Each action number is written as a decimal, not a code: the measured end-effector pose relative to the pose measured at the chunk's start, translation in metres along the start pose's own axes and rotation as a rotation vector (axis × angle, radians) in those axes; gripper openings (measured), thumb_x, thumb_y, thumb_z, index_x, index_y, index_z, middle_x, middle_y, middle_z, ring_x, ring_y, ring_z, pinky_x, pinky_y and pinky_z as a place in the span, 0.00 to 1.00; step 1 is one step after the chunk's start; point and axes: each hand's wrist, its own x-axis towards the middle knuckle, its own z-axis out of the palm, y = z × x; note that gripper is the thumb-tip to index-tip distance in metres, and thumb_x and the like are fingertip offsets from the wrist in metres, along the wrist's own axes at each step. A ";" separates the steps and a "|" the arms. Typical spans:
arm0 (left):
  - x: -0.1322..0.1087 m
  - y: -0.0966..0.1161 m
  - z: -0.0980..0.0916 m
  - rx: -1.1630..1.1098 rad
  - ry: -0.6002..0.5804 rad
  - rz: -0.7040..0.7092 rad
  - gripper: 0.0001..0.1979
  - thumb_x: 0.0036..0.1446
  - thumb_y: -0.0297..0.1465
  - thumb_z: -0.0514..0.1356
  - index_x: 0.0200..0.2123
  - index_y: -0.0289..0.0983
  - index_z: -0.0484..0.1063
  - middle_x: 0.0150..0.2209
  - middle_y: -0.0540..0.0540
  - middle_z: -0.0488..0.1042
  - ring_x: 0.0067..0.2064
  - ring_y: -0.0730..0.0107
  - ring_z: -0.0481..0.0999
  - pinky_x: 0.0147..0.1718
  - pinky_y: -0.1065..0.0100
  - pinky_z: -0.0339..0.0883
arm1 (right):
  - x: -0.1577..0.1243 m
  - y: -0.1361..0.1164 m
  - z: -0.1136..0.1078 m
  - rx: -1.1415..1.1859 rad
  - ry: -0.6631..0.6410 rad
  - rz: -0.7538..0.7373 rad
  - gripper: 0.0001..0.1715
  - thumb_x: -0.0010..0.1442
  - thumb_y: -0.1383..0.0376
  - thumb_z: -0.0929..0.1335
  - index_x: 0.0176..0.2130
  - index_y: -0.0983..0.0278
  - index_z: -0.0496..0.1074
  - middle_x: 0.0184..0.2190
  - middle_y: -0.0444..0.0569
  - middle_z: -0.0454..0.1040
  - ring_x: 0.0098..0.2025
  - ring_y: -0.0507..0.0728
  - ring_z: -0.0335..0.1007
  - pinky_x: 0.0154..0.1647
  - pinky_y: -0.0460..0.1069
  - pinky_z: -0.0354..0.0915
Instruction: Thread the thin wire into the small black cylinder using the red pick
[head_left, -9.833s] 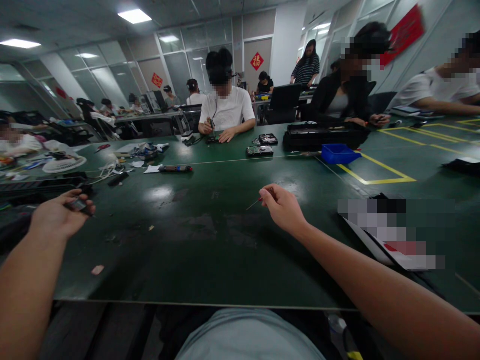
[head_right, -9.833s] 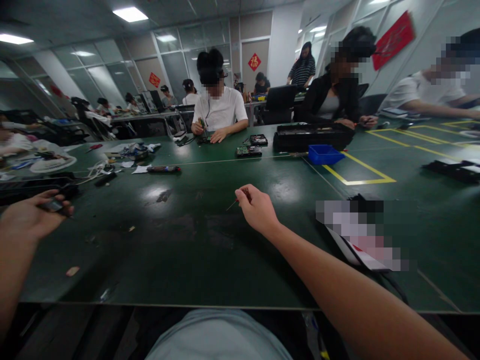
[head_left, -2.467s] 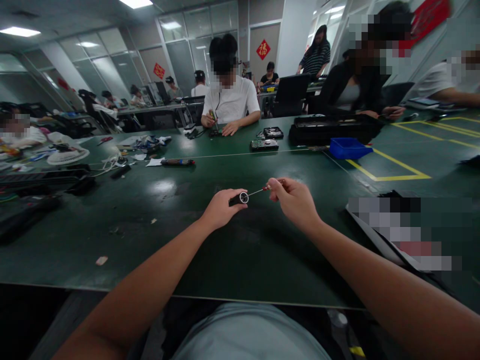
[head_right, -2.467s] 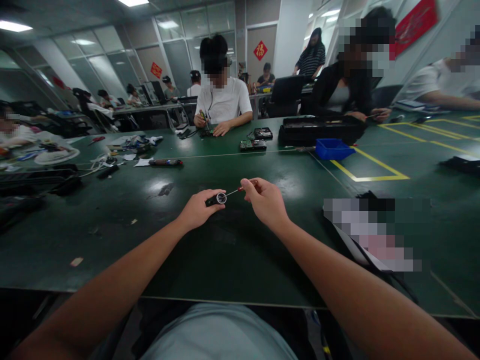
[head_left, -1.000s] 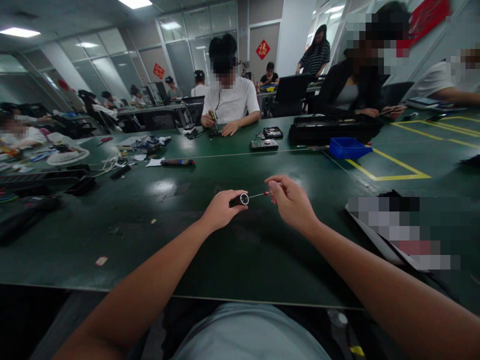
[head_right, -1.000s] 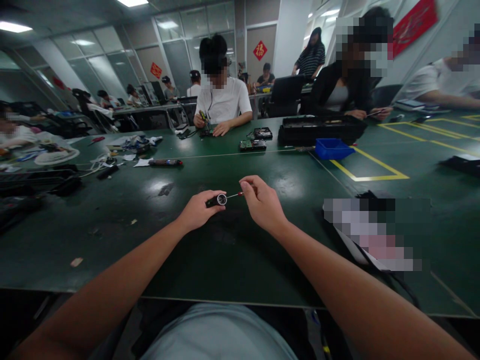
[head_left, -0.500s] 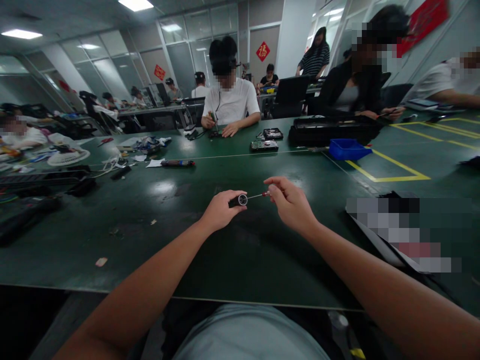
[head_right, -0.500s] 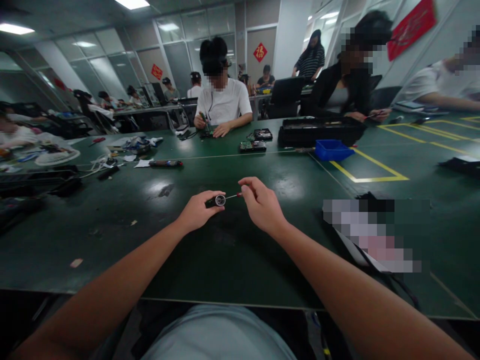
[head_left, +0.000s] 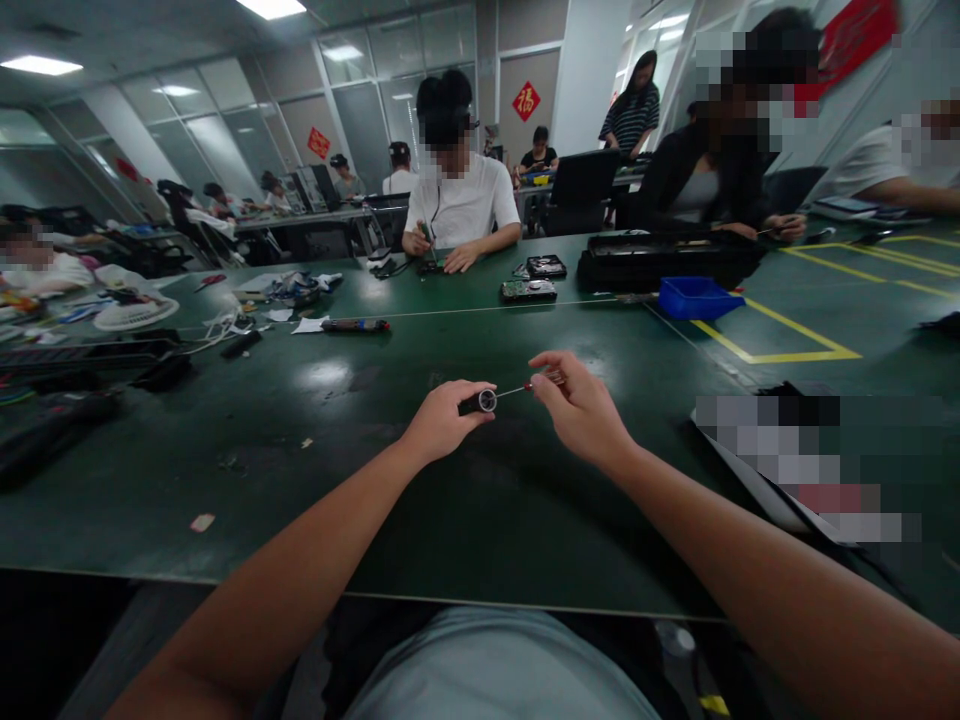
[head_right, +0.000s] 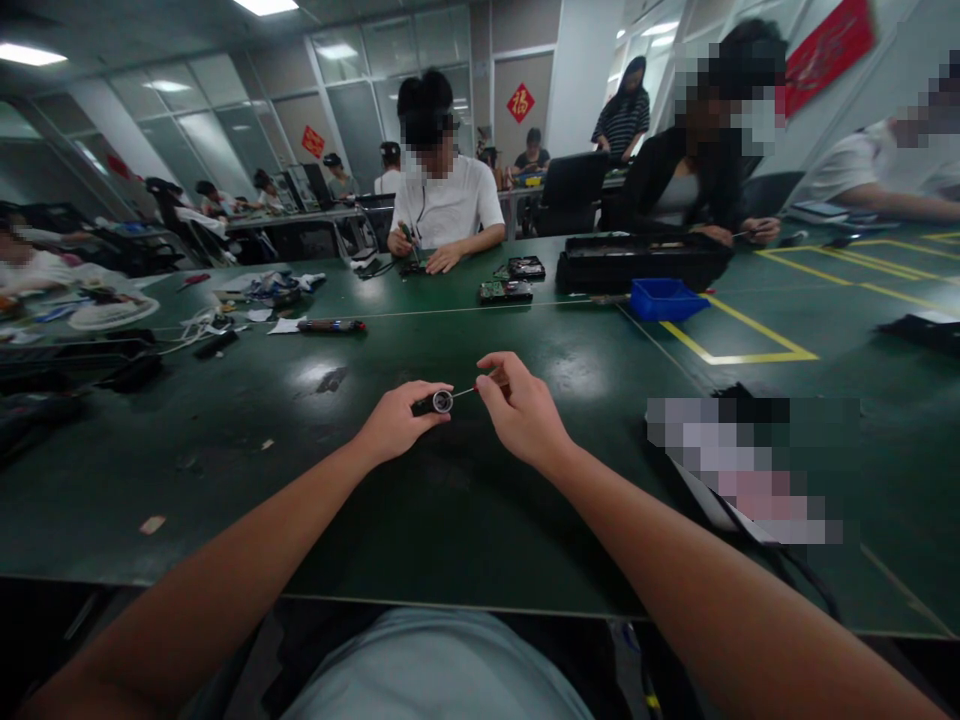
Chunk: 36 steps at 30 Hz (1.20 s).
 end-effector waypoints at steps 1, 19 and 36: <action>0.000 0.000 0.000 0.002 -0.002 0.001 0.18 0.58 0.33 0.66 0.52 0.41 0.74 0.50 0.46 0.77 0.50 0.61 0.75 0.53 0.57 0.65 | 0.000 0.000 0.000 -0.003 -0.008 0.006 0.14 0.67 0.56 0.62 0.44 0.61 0.70 0.29 0.45 0.72 0.31 0.56 0.70 0.33 0.50 0.61; 0.000 0.000 0.000 0.012 -0.006 -0.041 0.20 0.57 0.33 0.67 0.54 0.42 0.74 0.50 0.46 0.77 0.51 0.60 0.74 0.53 0.58 0.65 | 0.001 -0.003 0.000 0.024 0.026 0.051 0.13 0.66 0.59 0.62 0.45 0.62 0.69 0.29 0.46 0.74 0.31 0.56 0.70 0.33 0.51 0.63; 0.008 0.004 -0.003 0.126 -0.065 0.109 0.18 0.60 0.30 0.64 0.53 0.42 0.72 0.51 0.46 0.77 0.53 0.60 0.72 0.56 0.54 0.61 | 0.019 0.025 0.009 0.744 0.096 0.539 0.12 0.63 0.57 0.66 0.31 0.62 0.69 0.24 0.44 0.67 0.24 0.53 0.65 0.29 0.51 0.70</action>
